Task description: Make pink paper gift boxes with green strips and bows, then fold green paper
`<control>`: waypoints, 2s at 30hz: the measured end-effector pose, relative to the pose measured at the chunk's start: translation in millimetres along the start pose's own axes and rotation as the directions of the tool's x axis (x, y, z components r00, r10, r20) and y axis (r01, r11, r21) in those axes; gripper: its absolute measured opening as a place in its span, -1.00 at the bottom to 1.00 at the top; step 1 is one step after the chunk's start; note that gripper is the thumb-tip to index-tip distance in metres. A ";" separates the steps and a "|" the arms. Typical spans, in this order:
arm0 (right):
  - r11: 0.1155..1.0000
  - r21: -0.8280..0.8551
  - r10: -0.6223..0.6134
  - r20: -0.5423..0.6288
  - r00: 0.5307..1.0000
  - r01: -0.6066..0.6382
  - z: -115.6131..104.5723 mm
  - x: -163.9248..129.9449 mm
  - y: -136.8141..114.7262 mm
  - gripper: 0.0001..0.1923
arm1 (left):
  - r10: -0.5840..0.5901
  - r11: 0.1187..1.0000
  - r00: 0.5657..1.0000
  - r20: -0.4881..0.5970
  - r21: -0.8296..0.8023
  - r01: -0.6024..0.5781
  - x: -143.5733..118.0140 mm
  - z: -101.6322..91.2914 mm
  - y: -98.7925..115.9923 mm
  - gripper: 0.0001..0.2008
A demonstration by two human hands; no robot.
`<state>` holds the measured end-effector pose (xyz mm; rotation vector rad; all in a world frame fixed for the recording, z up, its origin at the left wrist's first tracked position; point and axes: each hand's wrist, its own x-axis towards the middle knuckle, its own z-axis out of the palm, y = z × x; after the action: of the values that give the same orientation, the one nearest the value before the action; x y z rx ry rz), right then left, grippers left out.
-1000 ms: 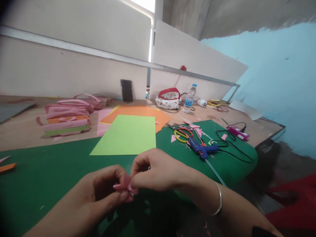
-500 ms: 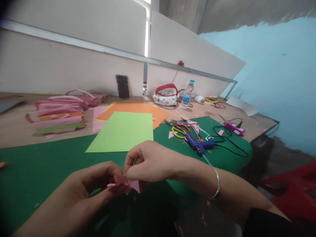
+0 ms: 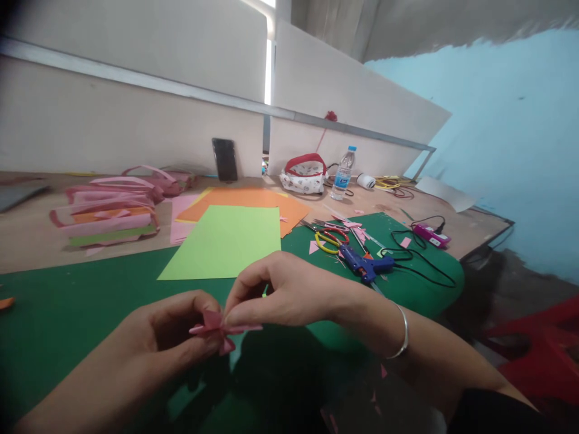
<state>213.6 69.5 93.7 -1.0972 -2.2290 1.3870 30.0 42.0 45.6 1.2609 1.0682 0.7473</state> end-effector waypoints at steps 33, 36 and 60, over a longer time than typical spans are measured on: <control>0.954 0.223 0.169 0.154 0.974 -0.201 5.8 12.6 11.0 -0.94 | 0.199 0.951 0.980 -0.028 0.249 -0.186 -3.3 -0.8 -0.7 -0.84; 0.913 0.333 0.191 0.160 0.968 -0.235 6.2 14.1 13.9 -0.95 | 0.195 0.956 0.980 -0.037 0.232 -0.181 -4.5 0.7 0.9 -0.85; 0.985 0.165 -0.054 0.005 0.999 0.052 13.4 16.4 23.9 -0.97 | 0.565 0.707 0.822 0.071 0.473 -0.526 1.2 -12.6 -1.4 -0.80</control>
<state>205.4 78.9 64.3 -0.9701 -2.0903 1.5265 18.6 47.5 44.3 2.0476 0.9710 1.0253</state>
